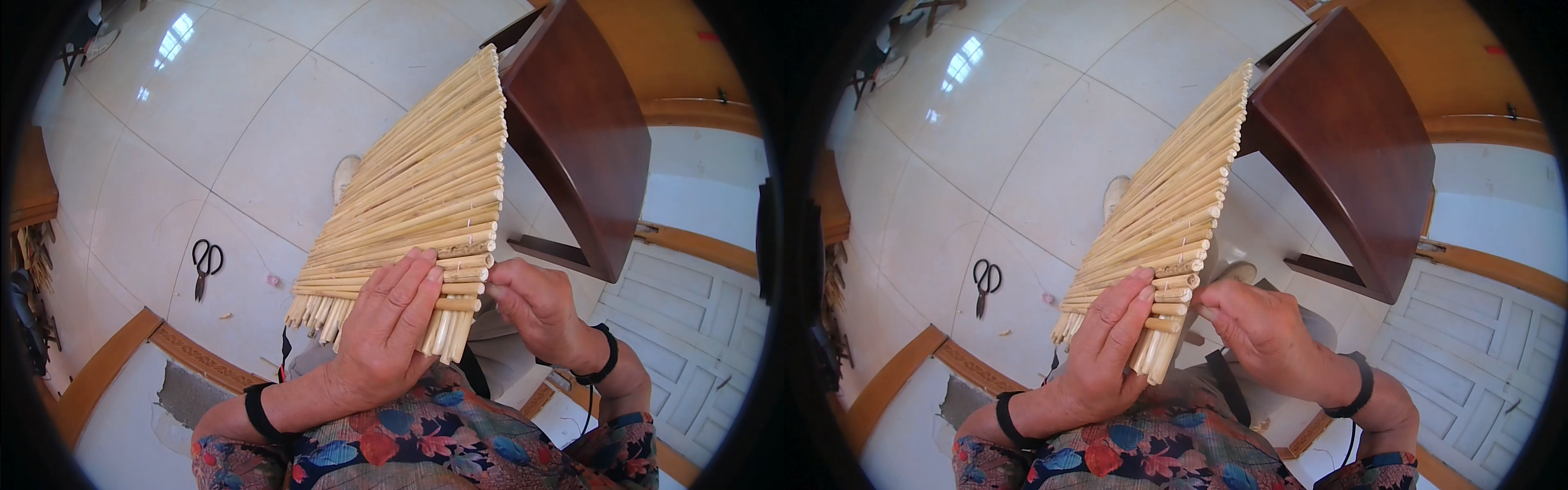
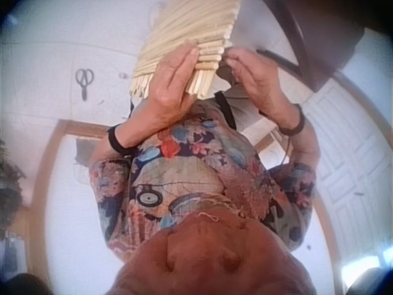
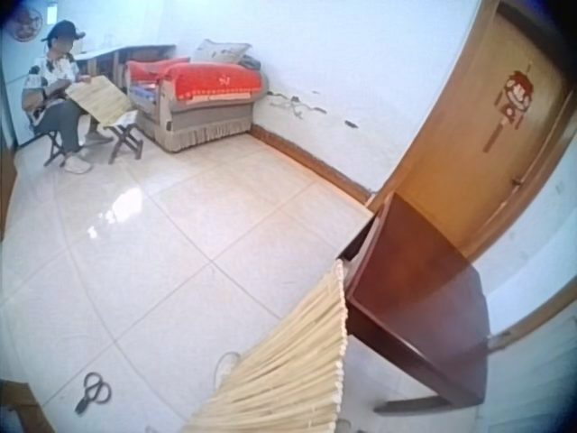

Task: The person ties individual reeds together with string to form a mat and uses scissors to trim the ends of the reeds.

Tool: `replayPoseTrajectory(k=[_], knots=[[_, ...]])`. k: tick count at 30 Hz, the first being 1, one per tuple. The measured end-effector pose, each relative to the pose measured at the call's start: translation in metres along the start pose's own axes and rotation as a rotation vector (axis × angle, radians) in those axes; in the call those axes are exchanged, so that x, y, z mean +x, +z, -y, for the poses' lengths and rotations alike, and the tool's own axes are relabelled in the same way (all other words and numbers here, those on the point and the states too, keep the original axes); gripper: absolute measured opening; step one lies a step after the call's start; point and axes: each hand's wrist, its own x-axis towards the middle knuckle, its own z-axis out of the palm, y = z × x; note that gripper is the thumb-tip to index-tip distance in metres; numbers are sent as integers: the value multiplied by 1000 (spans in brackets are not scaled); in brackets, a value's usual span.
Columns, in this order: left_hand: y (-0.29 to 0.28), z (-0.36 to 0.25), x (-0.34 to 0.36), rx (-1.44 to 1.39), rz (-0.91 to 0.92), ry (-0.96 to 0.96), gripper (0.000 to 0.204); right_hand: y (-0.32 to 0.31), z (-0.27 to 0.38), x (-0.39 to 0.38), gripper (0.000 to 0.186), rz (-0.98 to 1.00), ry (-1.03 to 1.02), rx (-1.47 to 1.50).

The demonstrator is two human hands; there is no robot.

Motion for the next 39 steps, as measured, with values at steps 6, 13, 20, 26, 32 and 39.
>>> replayPoseTrajectory(k=[6,13,20,26,32,39], knots=[[0,2,3,17,-8,9,58,0,9,6,9,9,274,179],[2,2,5,32,8,18,58,-4,6,2,8,42,337,290],[8,-3,7,-23,-67,-46,57,-7,4,2,11,29,318,284],[9,-2,6,78,-75,-28,59,-6,15,10,10,46,340,235],[8,1,10,99,-48,29,60,-6,22,14,14,28,590,425],[11,1,12,113,-56,24,59,-7,20,18,40,-41,561,537]])
